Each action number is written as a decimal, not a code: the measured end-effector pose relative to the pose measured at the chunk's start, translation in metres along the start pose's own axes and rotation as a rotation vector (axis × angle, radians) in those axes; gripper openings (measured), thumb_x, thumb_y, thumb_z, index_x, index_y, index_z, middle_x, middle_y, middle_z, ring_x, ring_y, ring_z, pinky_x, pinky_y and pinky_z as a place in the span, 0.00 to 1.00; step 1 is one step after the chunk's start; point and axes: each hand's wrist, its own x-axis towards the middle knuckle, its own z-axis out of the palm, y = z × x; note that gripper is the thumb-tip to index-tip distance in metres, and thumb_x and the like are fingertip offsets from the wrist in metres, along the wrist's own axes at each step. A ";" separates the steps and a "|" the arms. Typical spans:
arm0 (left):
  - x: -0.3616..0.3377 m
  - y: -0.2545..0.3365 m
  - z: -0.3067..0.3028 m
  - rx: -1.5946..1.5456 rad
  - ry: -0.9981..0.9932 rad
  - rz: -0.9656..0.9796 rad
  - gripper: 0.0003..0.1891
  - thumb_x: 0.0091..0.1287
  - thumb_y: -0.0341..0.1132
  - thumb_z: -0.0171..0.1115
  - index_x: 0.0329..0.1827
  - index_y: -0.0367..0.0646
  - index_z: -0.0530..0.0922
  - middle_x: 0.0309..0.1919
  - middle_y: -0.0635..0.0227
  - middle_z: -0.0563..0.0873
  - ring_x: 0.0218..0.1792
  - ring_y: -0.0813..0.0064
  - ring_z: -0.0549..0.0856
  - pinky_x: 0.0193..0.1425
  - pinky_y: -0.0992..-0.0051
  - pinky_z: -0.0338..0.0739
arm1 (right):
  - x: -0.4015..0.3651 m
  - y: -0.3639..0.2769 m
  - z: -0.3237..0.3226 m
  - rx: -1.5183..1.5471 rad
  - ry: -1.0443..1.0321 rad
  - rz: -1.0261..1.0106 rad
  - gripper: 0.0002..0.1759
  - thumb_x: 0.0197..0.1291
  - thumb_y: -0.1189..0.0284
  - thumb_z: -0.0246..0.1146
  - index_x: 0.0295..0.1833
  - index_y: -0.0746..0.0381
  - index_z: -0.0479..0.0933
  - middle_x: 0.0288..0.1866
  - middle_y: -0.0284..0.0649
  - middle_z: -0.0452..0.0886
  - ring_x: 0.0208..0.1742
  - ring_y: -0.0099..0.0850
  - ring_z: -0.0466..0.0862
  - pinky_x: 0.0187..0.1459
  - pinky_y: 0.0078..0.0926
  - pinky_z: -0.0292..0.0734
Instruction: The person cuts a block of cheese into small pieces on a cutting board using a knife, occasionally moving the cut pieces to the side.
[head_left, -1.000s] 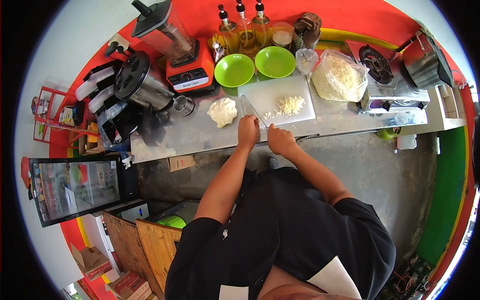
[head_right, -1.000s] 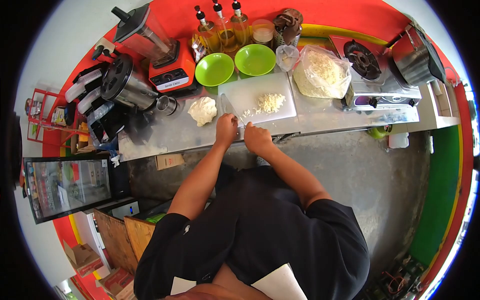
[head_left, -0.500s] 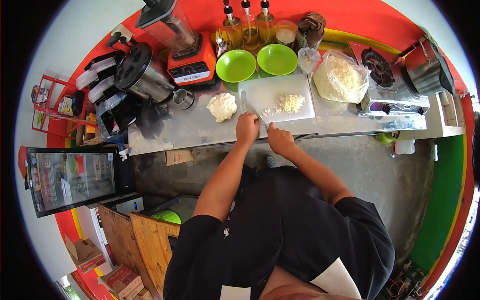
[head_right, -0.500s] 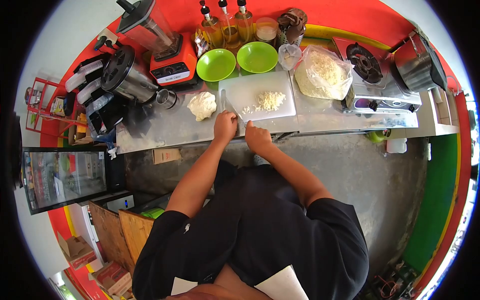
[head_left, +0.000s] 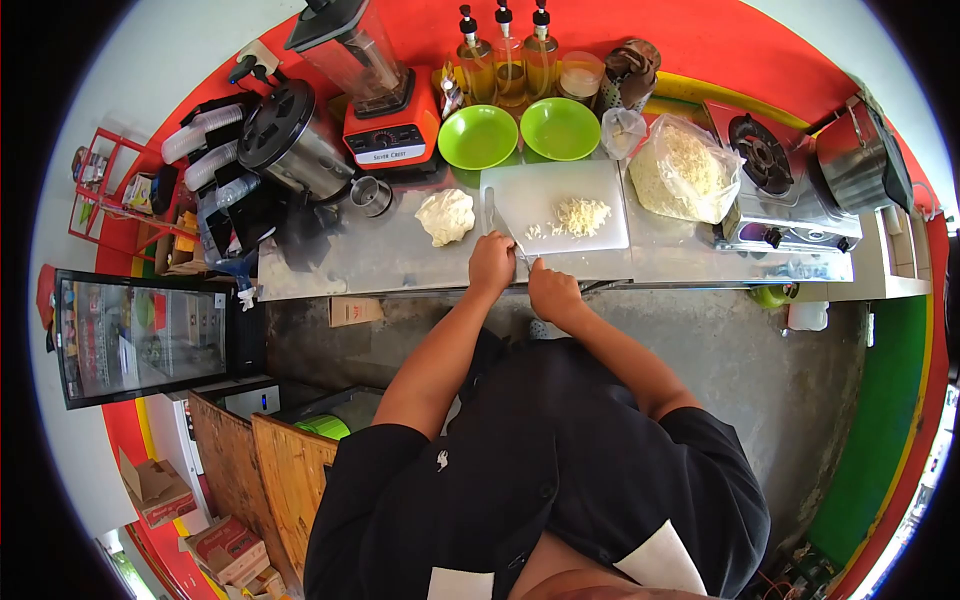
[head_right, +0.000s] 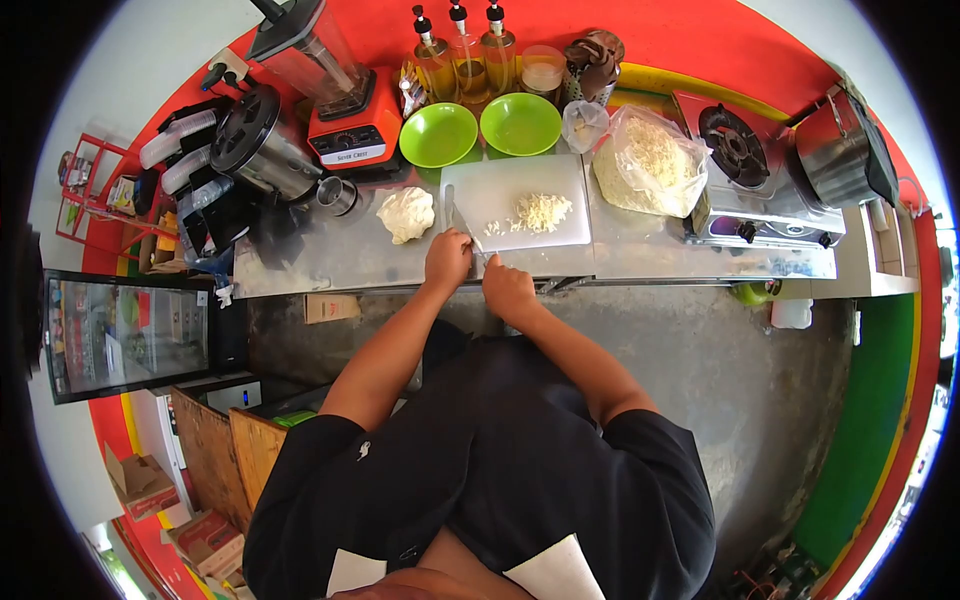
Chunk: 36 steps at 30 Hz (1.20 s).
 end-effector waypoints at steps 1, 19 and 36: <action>-0.002 0.003 0.000 -0.050 0.045 0.005 0.03 0.59 0.27 0.63 0.32 0.39 0.84 0.35 0.57 0.85 0.42 0.50 0.82 0.47 0.56 0.78 | 0.001 0.002 0.005 0.015 0.006 0.003 0.15 0.65 0.74 0.59 0.54 0.70 0.68 0.39 0.55 0.88 0.43 0.49 0.91 0.45 0.44 0.86; -0.016 0.016 0.006 -0.019 0.134 -0.100 0.04 0.68 0.29 0.62 0.42 0.44 0.84 0.41 0.64 0.84 0.46 0.54 0.82 0.50 0.58 0.79 | -0.004 0.027 0.011 0.140 0.026 0.125 0.16 0.69 0.73 0.53 0.58 0.68 0.66 0.43 0.60 0.87 0.46 0.58 0.88 0.48 0.51 0.84; 0.020 0.003 0.018 -0.268 0.007 0.079 0.04 0.64 0.26 0.67 0.40 0.40 0.86 0.38 0.59 0.85 0.44 0.54 0.84 0.50 0.61 0.78 | -0.036 0.033 -0.006 0.344 0.109 0.278 0.17 0.69 0.64 0.58 0.53 0.66 0.67 0.40 0.63 0.85 0.44 0.65 0.85 0.48 0.60 0.80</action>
